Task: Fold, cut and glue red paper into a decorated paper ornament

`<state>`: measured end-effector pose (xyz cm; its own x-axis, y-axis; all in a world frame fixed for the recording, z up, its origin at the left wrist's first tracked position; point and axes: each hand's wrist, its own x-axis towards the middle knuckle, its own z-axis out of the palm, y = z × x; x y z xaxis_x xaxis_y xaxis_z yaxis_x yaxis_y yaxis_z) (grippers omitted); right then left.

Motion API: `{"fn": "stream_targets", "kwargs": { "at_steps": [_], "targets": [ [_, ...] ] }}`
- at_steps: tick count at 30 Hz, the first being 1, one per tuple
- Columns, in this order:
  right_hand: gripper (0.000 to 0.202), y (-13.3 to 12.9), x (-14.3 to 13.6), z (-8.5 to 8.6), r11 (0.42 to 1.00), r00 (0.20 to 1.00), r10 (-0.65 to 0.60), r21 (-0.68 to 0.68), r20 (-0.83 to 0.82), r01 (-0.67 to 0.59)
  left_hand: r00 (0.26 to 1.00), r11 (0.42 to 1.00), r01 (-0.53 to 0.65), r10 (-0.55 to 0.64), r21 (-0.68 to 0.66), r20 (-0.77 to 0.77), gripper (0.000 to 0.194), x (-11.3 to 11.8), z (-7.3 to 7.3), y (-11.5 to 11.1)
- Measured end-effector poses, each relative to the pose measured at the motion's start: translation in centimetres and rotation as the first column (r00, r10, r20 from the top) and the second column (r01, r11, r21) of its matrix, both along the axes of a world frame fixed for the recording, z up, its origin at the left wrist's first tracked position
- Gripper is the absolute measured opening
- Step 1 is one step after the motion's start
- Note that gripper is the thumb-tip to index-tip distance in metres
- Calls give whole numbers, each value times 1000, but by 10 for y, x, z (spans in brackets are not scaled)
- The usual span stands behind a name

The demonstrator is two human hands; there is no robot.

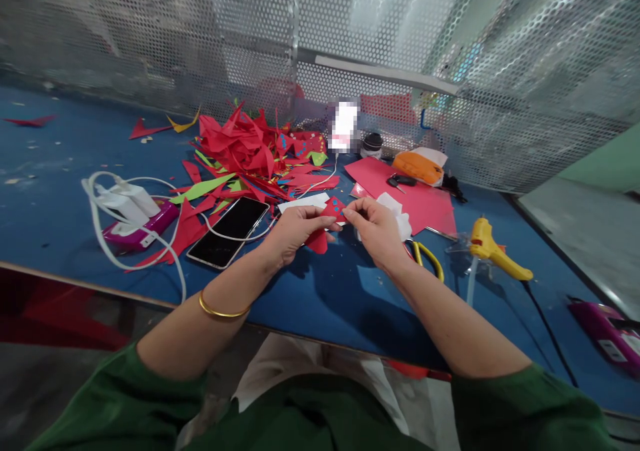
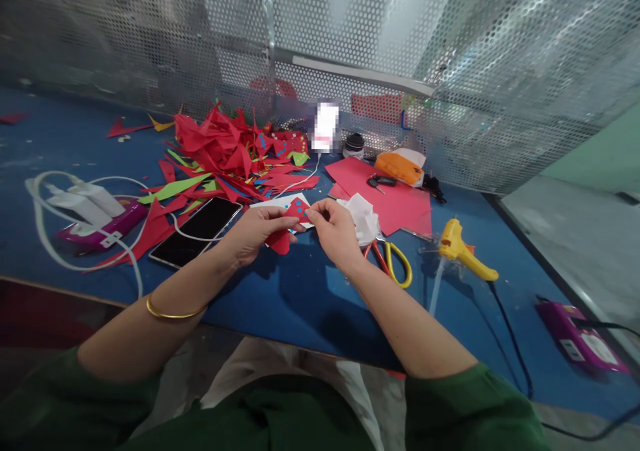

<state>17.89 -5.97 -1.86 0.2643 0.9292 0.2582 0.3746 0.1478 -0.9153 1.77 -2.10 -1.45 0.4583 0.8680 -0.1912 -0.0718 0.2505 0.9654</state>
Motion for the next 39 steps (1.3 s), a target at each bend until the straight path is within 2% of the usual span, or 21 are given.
{"fn": "stream_targets", "kwargs": {
  "at_steps": [10,20,25,29,32,36,39],
  "targets": [
    [19,-1,-5,-4,1000,999,-25,20,33,24,997,998,-51,54,43,-62,10,1,5,-3],
    [16,-1,-8,-3,999,999,-43,10,13,43,998,998,-54,54,30,-14,8,2,3,-2],
    [17,-3,-9,-4,999,999,-27,20,24,27,997,995,-77,77,66,-9,9,2,3,-3],
    [19,-3,-4,2,998,993,-2,60,-114,9,996,992,-87,87,90,2,9,1,4,-4],
    [35,-3,2,9,1000,975,-6,22,-224,11,996,990,-90,90,109,2,13,1,3,-3],
    [47,-4,2,15,996,969,30,-69,-245,-48,997,986,-83,83,146,2,14,1,4,-4],
    [46,-4,-1,13,994,969,59,-80,-242,-81,997,984,-75,77,164,-9,12,0,4,-4]
  ]
}}
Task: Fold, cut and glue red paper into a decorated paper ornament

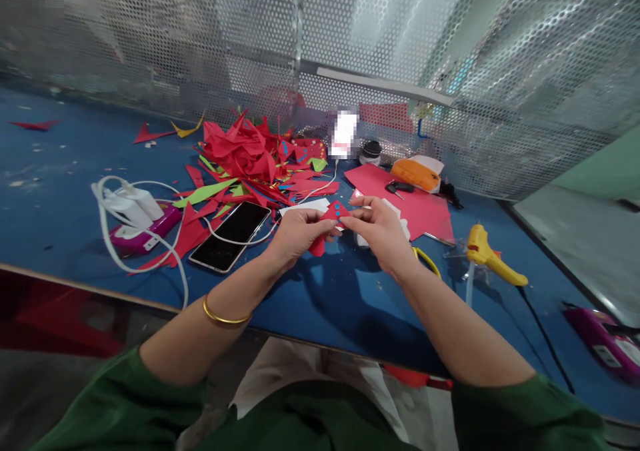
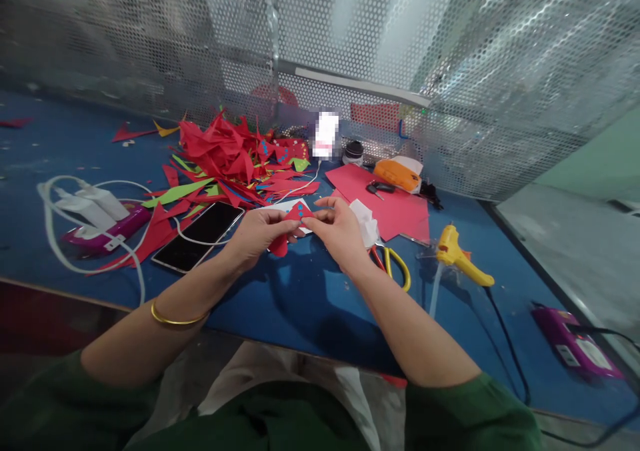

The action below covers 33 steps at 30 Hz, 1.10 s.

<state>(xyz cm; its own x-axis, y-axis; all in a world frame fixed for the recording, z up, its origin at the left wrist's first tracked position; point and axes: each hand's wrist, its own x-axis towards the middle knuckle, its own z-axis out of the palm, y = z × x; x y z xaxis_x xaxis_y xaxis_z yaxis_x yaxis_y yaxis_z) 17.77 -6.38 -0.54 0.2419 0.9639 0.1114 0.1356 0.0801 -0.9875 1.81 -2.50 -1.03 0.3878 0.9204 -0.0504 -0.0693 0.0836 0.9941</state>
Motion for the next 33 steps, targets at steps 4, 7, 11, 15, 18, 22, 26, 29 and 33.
{"fn": "stream_targets", "kwargs": {
  "at_steps": [4,7,11,15,18,22,26,29,33],
  "targets": [
    [39,1,-2,-3,1000,1000,15,-8,24,-15,1000,1000,20,-20,14,0,9,0,-1,0],
    [37,0,0,0,1000,999,-6,-28,36,7,1000,1000,18,-18,1,-10,9,0,-1,0],
    [36,-1,4,7,999,999,12,-53,45,-10,1000,1000,21,-21,-3,-13,12,-1,0,0],
    [37,0,5,5,997,999,42,-63,17,-41,1000,1000,24,-24,-15,-7,11,0,-1,0],
    [37,1,4,2,997,998,56,-47,1,-56,999,999,37,-37,-18,-3,10,0,-4,1],
    [39,2,4,5,997,999,34,-63,-24,-36,998,999,50,-50,3,45,19,0,-6,4],
    [40,0,5,14,999,998,-37,-39,-51,35,998,998,1,-5,60,69,28,-1,-7,5],
    [42,-3,5,17,997,998,-25,-77,-63,20,999,993,-35,31,109,36,23,-1,-6,5],
    [44,-4,7,14,994,998,-12,-109,-65,5,1000,995,-27,27,95,4,20,-2,-3,3]
  ]
}}
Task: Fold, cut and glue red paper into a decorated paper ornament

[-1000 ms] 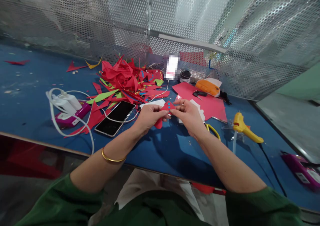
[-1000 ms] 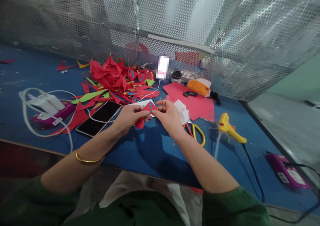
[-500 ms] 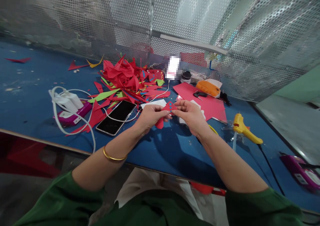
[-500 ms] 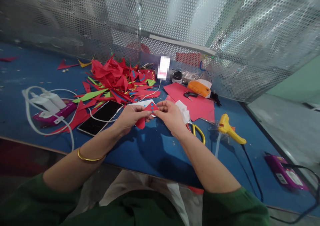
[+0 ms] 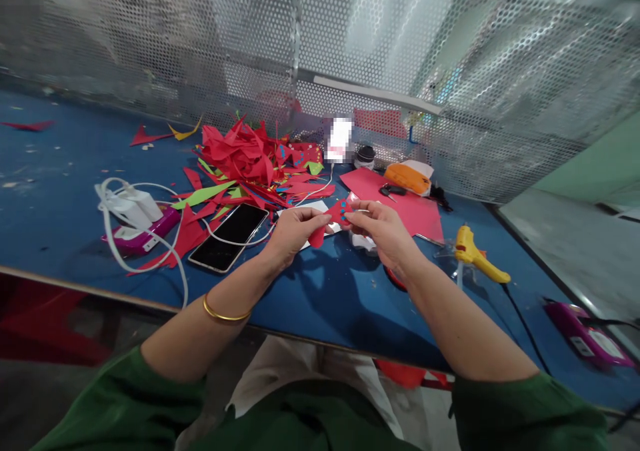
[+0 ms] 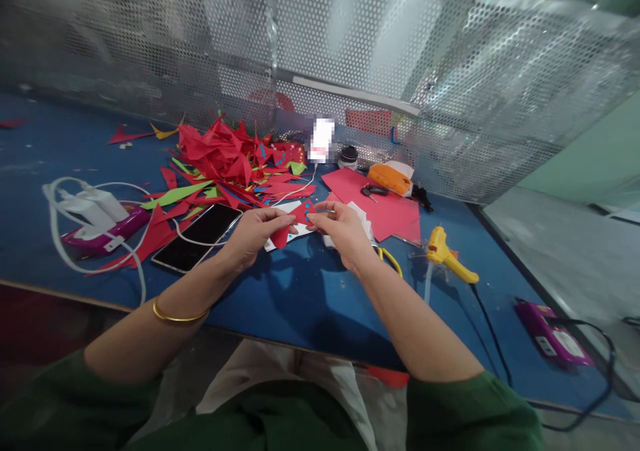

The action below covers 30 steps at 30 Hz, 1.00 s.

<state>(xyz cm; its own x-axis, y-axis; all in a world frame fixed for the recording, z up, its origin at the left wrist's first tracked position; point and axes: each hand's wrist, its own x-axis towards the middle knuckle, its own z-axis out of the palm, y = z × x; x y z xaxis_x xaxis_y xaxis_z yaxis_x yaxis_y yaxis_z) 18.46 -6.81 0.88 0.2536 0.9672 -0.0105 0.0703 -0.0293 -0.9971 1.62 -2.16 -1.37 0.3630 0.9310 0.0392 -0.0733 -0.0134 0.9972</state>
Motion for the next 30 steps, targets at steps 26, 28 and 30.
{"fn": "stream_targets", "kwargs": {
  "at_steps": [26,28,30],
  "targets": [
    [19,-30,33,18,931,831,-243,360,500,55,966,968,74,-10,238,-258,29,0,2,-4],
    [24,-29,36,15,922,817,-179,383,548,-55,949,951,128,-34,283,-315,28,2,3,-5],
    [27,-28,39,14,914,778,-99,365,621,-175,924,922,189,-51,338,-379,27,5,7,-7]
  ]
}}
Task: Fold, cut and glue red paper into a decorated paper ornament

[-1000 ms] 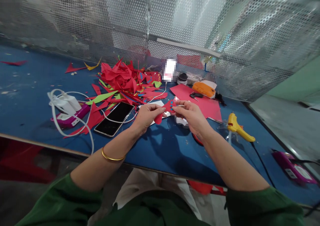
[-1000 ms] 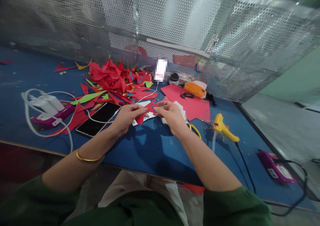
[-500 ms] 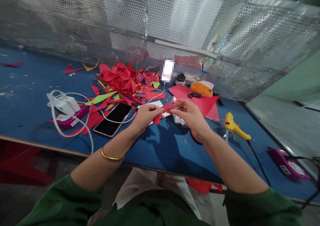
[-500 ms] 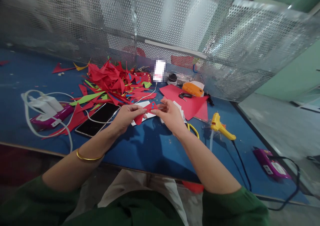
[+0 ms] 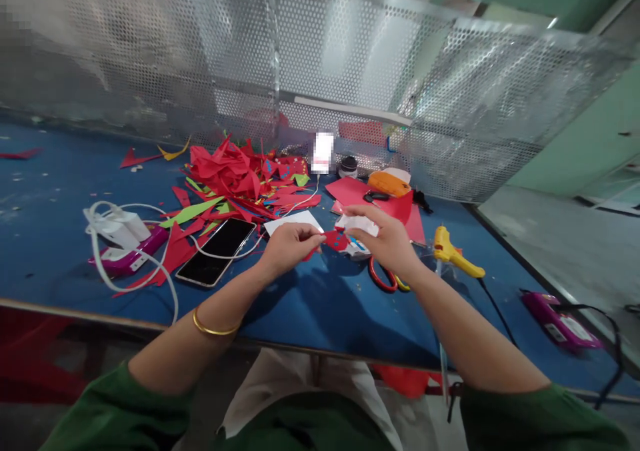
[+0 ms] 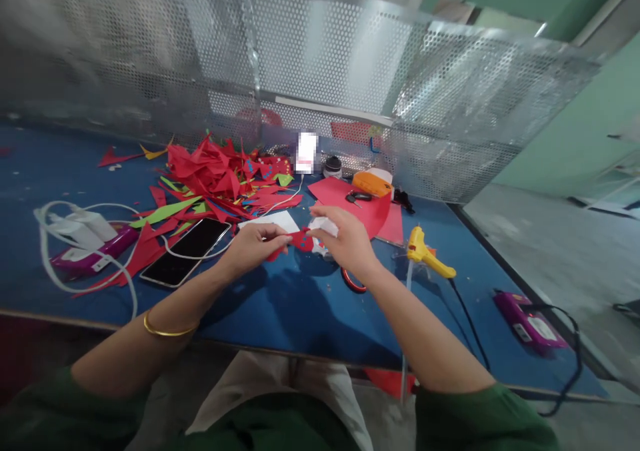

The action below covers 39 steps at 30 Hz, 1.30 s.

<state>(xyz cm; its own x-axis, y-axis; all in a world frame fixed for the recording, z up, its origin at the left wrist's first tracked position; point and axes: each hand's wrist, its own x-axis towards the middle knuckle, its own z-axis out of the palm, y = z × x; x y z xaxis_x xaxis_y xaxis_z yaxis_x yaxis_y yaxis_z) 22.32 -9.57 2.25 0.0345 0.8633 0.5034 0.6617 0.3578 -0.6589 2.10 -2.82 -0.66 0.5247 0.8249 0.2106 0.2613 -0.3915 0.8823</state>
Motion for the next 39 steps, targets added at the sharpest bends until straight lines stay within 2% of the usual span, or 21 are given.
{"fn": "stream_targets", "kwargs": {
  "at_steps": [3,6,9,11,14,16,17,19,21,23,26,30,35,39],
  "targets": [
    [27,1,7,1,997,984,82,-4,159,-82,991,978,43,-17,202,-130,25,8,13,-2],
    [32,-1,16,1,994,964,87,40,251,-100,968,907,123,-22,402,-249,23,21,28,-2],
    [31,-5,24,-2,992,969,36,107,243,-63,941,856,210,-46,473,-336,21,34,34,2],
    [28,-6,27,-7,991,975,10,125,222,-39,933,838,235,-53,492,-356,20,42,31,5],
    [24,-5,30,-15,994,975,21,102,222,-44,938,840,257,-98,479,-331,19,50,20,9],
    [22,-4,31,-21,995,980,17,93,198,-36,964,859,221,-120,462,-239,14,51,13,9],
    [20,-4,32,-23,995,986,-2,97,168,-14,981,869,169,-104,465,-163,15,51,11,8],
    [20,-4,35,-28,993,995,-69,102,73,62,1000,885,-1,-10,466,21,27,49,7,8],
    [21,-4,37,-31,988,989,-138,69,-45,141,976,899,-188,128,395,174,30,46,5,8],
    [23,-4,38,-32,983,971,-183,4,-154,186,943,935,-277,220,223,251,25,45,3,10],
    [25,-5,36,-32,979,942,-205,-69,-265,194,931,979,-197,206,-60,300,28,47,-2,10],
    [25,-5,32,-33,979,928,-201,-100,-313,178,925,962,-83,171,-261,339,30,54,-5,6],
    [26,-5,30,-35,985,951,-155,-119,-268,127,936,939,-53,165,-339,311,21,53,-4,2],
    [27,-10,46,-20,980,978,-195,18,-78,197,915,926,-71,208,-371,345,23,51,-3,5]
  ]
}}
